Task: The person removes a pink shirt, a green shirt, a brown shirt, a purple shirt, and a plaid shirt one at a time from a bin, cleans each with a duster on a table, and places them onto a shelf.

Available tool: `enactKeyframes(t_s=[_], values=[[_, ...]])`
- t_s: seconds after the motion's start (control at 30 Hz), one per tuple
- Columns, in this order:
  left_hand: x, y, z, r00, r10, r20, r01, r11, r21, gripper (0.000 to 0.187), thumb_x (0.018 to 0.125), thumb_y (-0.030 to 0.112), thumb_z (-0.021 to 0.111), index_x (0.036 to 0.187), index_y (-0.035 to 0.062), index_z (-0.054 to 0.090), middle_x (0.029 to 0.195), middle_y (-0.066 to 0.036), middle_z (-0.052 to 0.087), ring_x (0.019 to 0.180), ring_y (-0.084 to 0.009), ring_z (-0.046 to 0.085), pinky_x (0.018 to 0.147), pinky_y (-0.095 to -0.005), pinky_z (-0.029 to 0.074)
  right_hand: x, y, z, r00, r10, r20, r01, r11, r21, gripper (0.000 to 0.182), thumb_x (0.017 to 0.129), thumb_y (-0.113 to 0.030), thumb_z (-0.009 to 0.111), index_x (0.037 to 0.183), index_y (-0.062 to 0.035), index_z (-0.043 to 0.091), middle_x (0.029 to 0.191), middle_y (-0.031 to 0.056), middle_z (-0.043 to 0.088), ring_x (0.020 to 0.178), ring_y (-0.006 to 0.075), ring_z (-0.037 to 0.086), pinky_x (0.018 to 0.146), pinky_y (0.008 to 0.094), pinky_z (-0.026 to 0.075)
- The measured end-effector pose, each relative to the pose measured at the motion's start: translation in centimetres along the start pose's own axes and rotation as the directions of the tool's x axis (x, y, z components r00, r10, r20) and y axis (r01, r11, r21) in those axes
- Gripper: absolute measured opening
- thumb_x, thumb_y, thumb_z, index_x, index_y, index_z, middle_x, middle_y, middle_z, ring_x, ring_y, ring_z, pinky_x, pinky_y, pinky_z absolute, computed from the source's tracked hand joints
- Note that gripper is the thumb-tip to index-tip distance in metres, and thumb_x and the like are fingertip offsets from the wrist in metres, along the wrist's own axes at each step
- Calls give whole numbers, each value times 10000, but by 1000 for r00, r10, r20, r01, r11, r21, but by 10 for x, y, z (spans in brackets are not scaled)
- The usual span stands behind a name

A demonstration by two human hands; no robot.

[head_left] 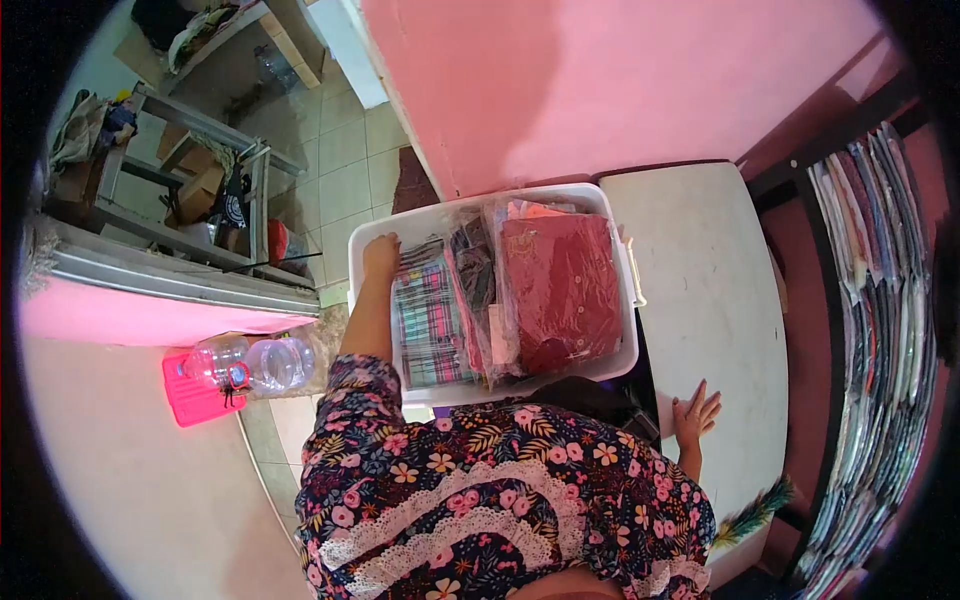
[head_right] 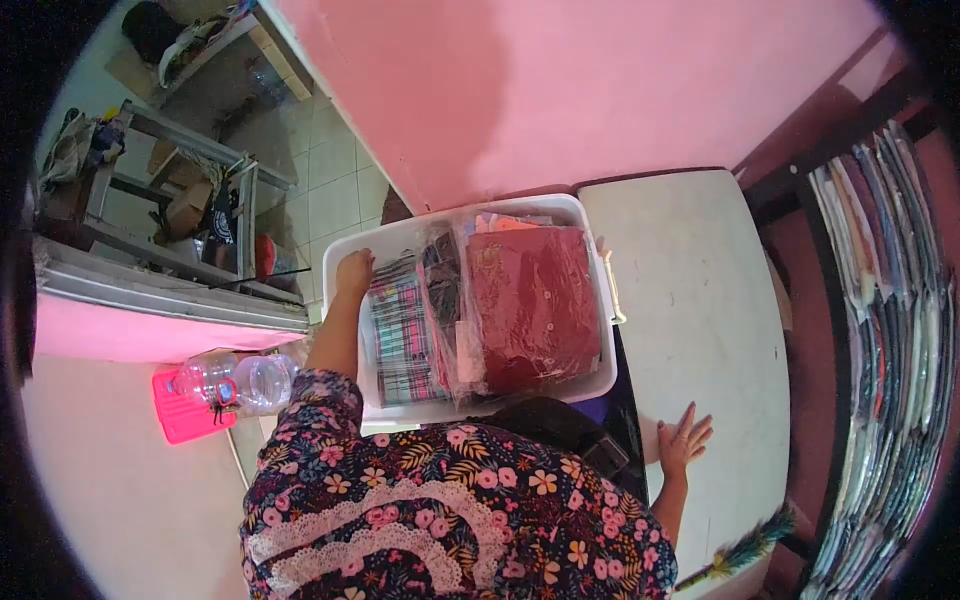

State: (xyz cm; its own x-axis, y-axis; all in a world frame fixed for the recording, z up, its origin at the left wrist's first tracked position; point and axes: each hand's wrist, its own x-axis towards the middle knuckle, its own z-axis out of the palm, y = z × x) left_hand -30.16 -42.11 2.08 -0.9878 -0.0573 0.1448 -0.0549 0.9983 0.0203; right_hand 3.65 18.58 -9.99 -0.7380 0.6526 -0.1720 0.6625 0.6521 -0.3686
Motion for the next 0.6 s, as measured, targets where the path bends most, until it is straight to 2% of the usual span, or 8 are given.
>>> enactKeyframes(t_s=[0.07, 0.1, 0.2, 0.3, 0.37, 0.4, 0.47, 0.6], values=[[-12, -4, -9, 914, 181, -362, -255, 952, -169, 222, 829, 249, 540, 870, 55, 641, 804, -160, 612, 758, -345, 603, 680, -452, 468, -2, 3, 3, 1000, -4, -5, 4, 1000, -6, 873, 770, -484, 634, 1447, -355, 98, 1509, 162, -58, 1374, 407, -53, 1016, 656, 65], [-17, -3, -15, 915, 191, -355, -262, 952, -162, 222, 829, 249, 540, 870, 55, 641, 804, -160, 612, 758, -345, 603, 680, -452, 468, -4, 4, 3, 1000, -8, -13, 8, 1000, -12, 868, 771, -483, 634, 1446, -356, 103, 1509, 163, -58, 1374, 408, -53, 1019, 654, 61], [-30, 10, -41, 963, 179, -202, -231, 934, -273, 248, 834, 260, 528, 872, 40, 635, 805, -177, 613, 744, -339, 607, 685, -429, 469, -9, -3, 2, 1000, 4, -9, -4, 1000, -14, 864, 769, -479, 637, 1445, -356, 113, 1509, 165, -56, 1374, 411, -50, 1021, 652, 55], [-42, 22, -65, 991, 111, 76, -46, 811, -583, 245, 830, 246, 517, 848, 34, 639, 888, -146, 638, 800, -285, 613, 727, -404, 467, -15, -4, 0, 1000, 13, -8, -13, 1000, -11, 867, 764, -477, 642, 1445, -355, 118, 1509, 167, -53, 1373, 415, -47, 1020, 654, 54], [-48, 13, -61, 957, -63, 284, 290, 160, -944, 220, 820, 220, 525, 886, 37, 630, 936, -98, 646, 862, -235, 602, 781, -366, 466, -18, -6, -1, 1000, 18, -11, -18, 1000, -2, 868, 763, -476, 643, 1445, -355, 119, 1508, 168, -52, 1372, 417, -48, 1019, 656, 54], [-56, 9, -75, 960, -73, 269, 278, 167, -946, 220, 820, 220, 525, 886, 37, 630, 936, -98, 646, 862, -235, 602, 781, -366, 466, -11, -15, 2, 1000, -5, -10, 5, 1000, -6, 869, 763, -477, 642, 1445, -353, 119, 1508, 169, -52, 1371, 421, -50, 1018, 658, 53], [-78, 22, -124, 950, -77, 302, 262, -330, -907, 255, 812, 226, 549, 958, 24, 607, 977, -87, 640, 892, -239, 607, 823, -372, 465, -14, -19, 1, 1000, 7, 0, -7, 1000, -8, 869, 763, -477, 642, 1445, -350, 120, 1508, 171, -51, 1369, 425, -53, 1017, 660, 52], [-99, 47, -211, 971, -197, 138, 57, -369, -928, 246, 832, 196, 529, 984, 15, 598, 977, -94, 629, 908, -224, 602, 835, -340, 473, -19, -32, 6, 999, 34, -10, -33, 999, 5, 850, 767, -469, 639, 1446, -334, 146, 1507, 173, -62, 1363, 435, -76, 1006, 675, 55]])
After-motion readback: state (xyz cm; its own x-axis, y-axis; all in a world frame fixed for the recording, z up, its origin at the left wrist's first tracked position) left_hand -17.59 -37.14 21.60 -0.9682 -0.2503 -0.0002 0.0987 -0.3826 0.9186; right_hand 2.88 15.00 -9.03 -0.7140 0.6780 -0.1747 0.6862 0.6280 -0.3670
